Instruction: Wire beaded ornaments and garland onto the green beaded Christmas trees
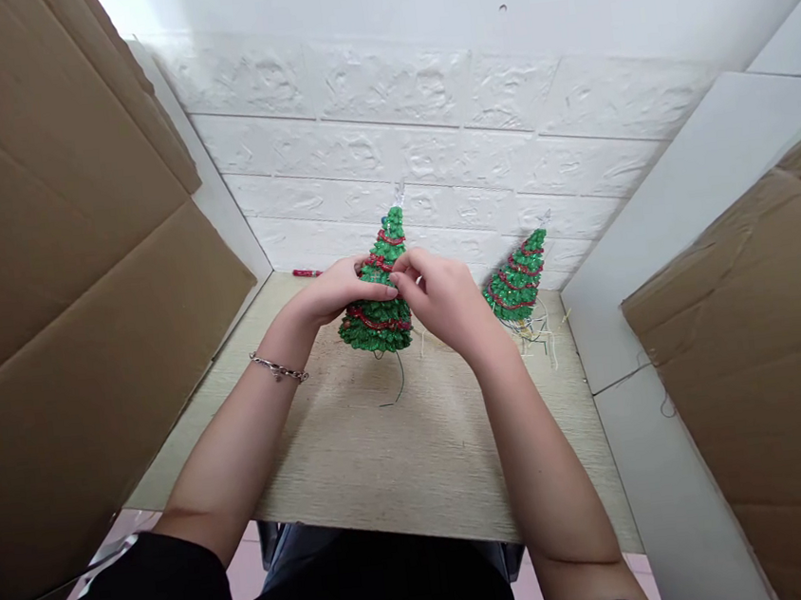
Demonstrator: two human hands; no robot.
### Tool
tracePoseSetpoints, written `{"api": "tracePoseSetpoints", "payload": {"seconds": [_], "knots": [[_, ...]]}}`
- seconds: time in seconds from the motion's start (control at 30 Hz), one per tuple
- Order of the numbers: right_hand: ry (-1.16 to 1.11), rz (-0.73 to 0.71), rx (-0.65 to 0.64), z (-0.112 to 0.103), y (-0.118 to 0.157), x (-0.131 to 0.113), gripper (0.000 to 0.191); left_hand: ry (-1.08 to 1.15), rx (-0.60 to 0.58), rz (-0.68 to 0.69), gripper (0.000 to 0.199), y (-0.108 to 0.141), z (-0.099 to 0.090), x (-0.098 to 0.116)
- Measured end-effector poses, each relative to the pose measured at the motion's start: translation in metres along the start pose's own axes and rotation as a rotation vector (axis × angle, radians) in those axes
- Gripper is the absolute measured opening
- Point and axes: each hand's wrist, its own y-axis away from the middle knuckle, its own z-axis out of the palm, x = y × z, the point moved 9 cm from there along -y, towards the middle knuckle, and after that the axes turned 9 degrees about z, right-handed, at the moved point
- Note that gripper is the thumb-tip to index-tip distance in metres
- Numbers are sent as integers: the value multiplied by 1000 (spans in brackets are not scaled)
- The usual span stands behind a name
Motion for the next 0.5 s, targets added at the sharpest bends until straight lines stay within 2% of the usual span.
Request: {"api": "tracePoseSetpoints", "payload": {"seconds": [0.1, 0.27, 0.37, 0.5], "knots": [[-152, 18, -71, -1, 0, 3, 15, -14, 4, 7, 48, 0, -3, 0], [-394, 78, -232, 21, -6, 18, 21, -78, 2, 16, 48, -2, -5, 0], [-456, 137, -189, 26, -12, 33, 22, -53, 2, 4, 47, -1, -4, -1], [-378, 199, -136, 28, -17, 46, 19, -11, -17, 4, 49, -1, -1, 0]]}}
